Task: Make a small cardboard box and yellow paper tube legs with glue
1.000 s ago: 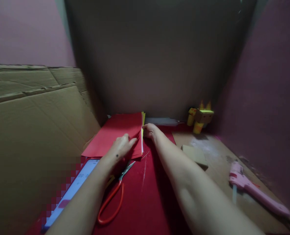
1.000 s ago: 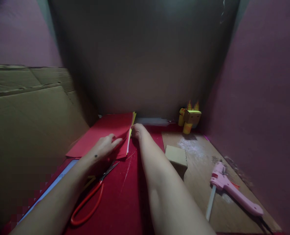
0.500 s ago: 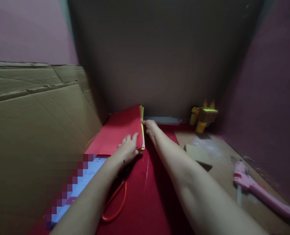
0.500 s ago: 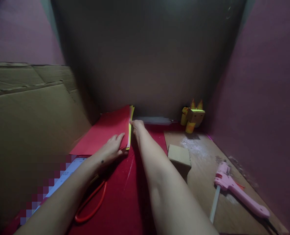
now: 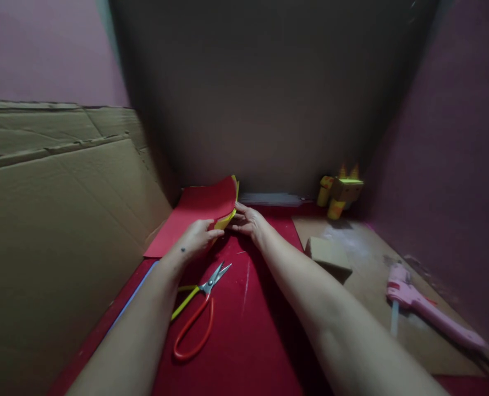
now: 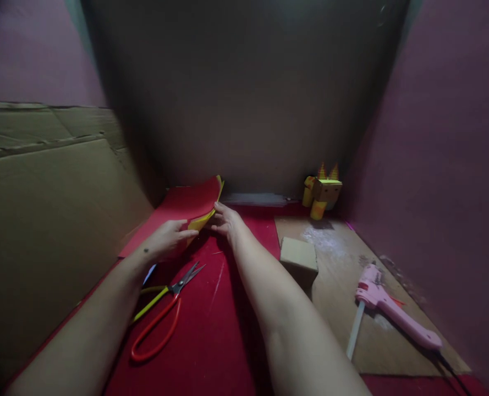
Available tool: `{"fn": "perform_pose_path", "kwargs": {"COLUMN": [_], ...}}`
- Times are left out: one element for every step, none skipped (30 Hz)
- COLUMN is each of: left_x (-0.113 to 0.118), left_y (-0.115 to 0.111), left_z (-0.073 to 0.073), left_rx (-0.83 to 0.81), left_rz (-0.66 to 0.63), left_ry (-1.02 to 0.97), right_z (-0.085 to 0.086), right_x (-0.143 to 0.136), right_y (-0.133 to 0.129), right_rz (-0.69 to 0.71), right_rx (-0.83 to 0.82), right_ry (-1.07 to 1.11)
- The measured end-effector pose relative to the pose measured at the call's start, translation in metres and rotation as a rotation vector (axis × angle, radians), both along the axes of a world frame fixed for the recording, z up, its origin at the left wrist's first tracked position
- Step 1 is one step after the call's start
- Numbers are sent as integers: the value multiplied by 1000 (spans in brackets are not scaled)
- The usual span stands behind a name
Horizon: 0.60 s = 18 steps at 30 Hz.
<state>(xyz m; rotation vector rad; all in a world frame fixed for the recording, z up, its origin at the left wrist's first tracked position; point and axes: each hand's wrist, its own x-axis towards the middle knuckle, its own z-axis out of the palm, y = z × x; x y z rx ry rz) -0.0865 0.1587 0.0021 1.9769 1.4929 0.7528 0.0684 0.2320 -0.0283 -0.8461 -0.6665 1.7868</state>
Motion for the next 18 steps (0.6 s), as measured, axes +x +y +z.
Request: {"fn": "perform_pose_path", "kwargs": {"left_x": [-1,-3,-4,-4,-5,-4,-3,-2,0,3,6,10,13,17,20,22,24,25], "left_y": [0,0,0,0,0,-1,-1,-1,-2,-3,-4,-5,-5,-6,-5,-4,-3,-1], "left_z": [0,0,1,0,0,0,0,0,0,1,2,3,3,4,3,3,1,0], "left_rx": [-8,-14,-19,-22,-22,-19,-15,-10,-6,-2,0,0,-1,-6,-13,-21,-29,-37], "left_rz": [-15,-28,-37,-42,-43,-37,-25,-8,14,41,71,105,145,186,228,265,297,324], "left_ry": [-29,-50,-65,-73,-76,-73,-62,-46,-22,5,35,64,92,119,144,165,184,199], "right_z": [-1,-1,-2,-2,-3,-3,-3,-3,-2,-2,-2,-1,-1,0,0,0,0,0], "right_x": [0,-1,-1,-1,-1,-1,-1,-1,-1,-1,-2,-2,-3,-4,-5,-5,-6,-7], "right_y": [-5,-9,-13,-17,-21,-24,-27,-30,-33,-35,-37,-39,-41,-43,-45,-46,-47,-48], "right_rz": [20,40,56,65,70,70,68,65,61,57,54,50,44,36,25,13,0,-14], "right_rx": [1,2,6,16,27,40,54,68,81,94,106,119,132,143,153,160,165,169], "right_ry": [23,46,70,91,110,129,146,160,173,184,194,203,211,217,221,221,217,209]}}
